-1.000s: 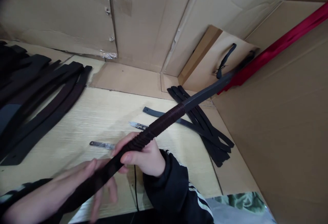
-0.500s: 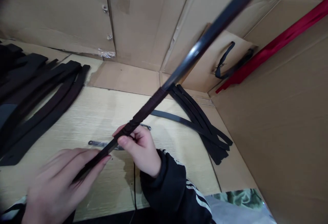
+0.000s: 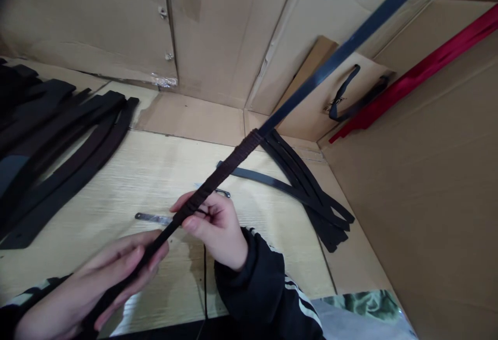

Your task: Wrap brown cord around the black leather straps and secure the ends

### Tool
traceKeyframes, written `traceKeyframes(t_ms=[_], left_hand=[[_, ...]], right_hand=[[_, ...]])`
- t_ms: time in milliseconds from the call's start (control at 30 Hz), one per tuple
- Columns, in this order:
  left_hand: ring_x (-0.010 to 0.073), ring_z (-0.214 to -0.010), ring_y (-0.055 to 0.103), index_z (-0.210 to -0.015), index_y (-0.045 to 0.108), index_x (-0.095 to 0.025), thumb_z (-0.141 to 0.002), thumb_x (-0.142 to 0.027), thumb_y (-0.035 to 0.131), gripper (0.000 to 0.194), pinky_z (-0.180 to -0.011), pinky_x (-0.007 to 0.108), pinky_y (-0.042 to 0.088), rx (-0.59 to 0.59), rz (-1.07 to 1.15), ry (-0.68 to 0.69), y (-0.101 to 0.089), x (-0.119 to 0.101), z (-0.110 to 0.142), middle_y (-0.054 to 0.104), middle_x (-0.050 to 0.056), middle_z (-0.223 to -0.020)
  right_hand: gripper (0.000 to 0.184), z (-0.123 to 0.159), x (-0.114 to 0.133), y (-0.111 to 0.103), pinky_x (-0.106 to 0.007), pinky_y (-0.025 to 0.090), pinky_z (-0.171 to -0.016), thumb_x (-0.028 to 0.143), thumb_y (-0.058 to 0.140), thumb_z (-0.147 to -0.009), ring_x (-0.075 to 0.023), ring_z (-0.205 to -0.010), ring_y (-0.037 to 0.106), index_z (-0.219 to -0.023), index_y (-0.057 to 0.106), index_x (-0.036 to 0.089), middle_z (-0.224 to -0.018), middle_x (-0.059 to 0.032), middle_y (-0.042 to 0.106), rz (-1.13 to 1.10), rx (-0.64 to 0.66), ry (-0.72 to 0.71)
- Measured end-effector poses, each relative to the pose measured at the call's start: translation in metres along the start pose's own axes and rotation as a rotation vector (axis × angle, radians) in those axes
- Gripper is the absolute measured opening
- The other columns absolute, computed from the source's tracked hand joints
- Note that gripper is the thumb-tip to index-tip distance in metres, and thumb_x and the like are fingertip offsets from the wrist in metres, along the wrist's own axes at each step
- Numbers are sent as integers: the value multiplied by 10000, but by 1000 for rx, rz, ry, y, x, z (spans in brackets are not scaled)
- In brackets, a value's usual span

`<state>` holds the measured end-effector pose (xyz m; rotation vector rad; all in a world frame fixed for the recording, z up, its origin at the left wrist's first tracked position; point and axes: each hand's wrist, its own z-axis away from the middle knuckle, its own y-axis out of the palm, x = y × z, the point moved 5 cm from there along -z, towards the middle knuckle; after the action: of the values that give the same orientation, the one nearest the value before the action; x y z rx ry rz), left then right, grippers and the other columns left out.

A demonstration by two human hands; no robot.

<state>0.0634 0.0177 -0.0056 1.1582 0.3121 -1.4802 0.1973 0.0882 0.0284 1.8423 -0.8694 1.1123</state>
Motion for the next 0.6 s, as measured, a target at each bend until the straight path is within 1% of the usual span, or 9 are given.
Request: traceKeyframes(t_ms=[33,100,167,267,367,433,500,567,600], left_hand=[[44,-371,254,-930,584,-228,-767,-658,589,459,-313,135,193,-1,43,6,0,0,2,453,-77,-533],[29,-340,200,-837,574,-218,-791,-652,565,437,-321,142,168,69,164,10,5,-3,5,409,-91,-473],[12,-318,149,-741,559,-198,-832,-634,523,447,-357,144,223,133,277,24,7,-7,7,330,-106,-416],[18,-318,157,-749,582,-197,-849,-608,523,428,-361,143,249,85,283,53,2,-7,7,327,-102,-413],[24,-320,150,-750,610,-204,-824,-599,572,403,-295,137,134,85,285,61,0,-4,10,366,-85,-436],[18,-324,136,-721,639,-195,-813,-577,608,394,-336,112,244,132,424,17,5,-4,14,332,-94,-414],[9,-333,116,-705,671,-178,-796,-566,639,400,-486,117,399,160,582,-44,12,-6,18,278,-113,-392],[2,-342,96,-686,689,-168,-774,-563,668,406,-625,143,464,160,664,-79,15,-9,22,270,-121,-387],[3,-347,95,-677,692,-167,-763,-562,681,405,-620,135,465,157,670,-91,15,-10,23,294,-116,-390]], right_hand=[[236,0,-1,0,-196,359,-439,447,699,-771,-58,-485,436,-875,726,237,-670,15,614,-20,-9,13],[118,1,-3,-2,-189,383,-453,361,690,-802,-41,-451,433,-867,725,269,-688,28,663,-45,-38,43],[67,2,-4,-3,-185,413,-478,279,666,-832,-30,-443,450,-861,725,291,-738,35,708,-27,-79,67],[86,4,-3,-4,-185,466,-535,235,665,-832,-36,-494,524,-852,732,285,-800,26,741,17,-122,80],[107,6,0,-4,-176,488,-564,216,661,-836,-41,-545,571,-866,731,291,-805,29,749,39,-132,58],[120,7,1,-6,-171,488,-570,210,652,-843,-45,-570,584,-874,730,296,-808,31,751,74,-138,47],[115,7,1,-8,-179,483,-563,211,650,-844,-51,-570,580,-869,729,290,-804,28,751,114,-157,50],[100,8,2,-10,-194,479,-548,215,651,-842,-60,-553,569,-860,728,277,-798,20,750,139,-174,51],[94,9,3,-10,-202,480,-544,216,651,-841,-66,-552,569,-858,727,269,-798,14,749,146,-175,47]])
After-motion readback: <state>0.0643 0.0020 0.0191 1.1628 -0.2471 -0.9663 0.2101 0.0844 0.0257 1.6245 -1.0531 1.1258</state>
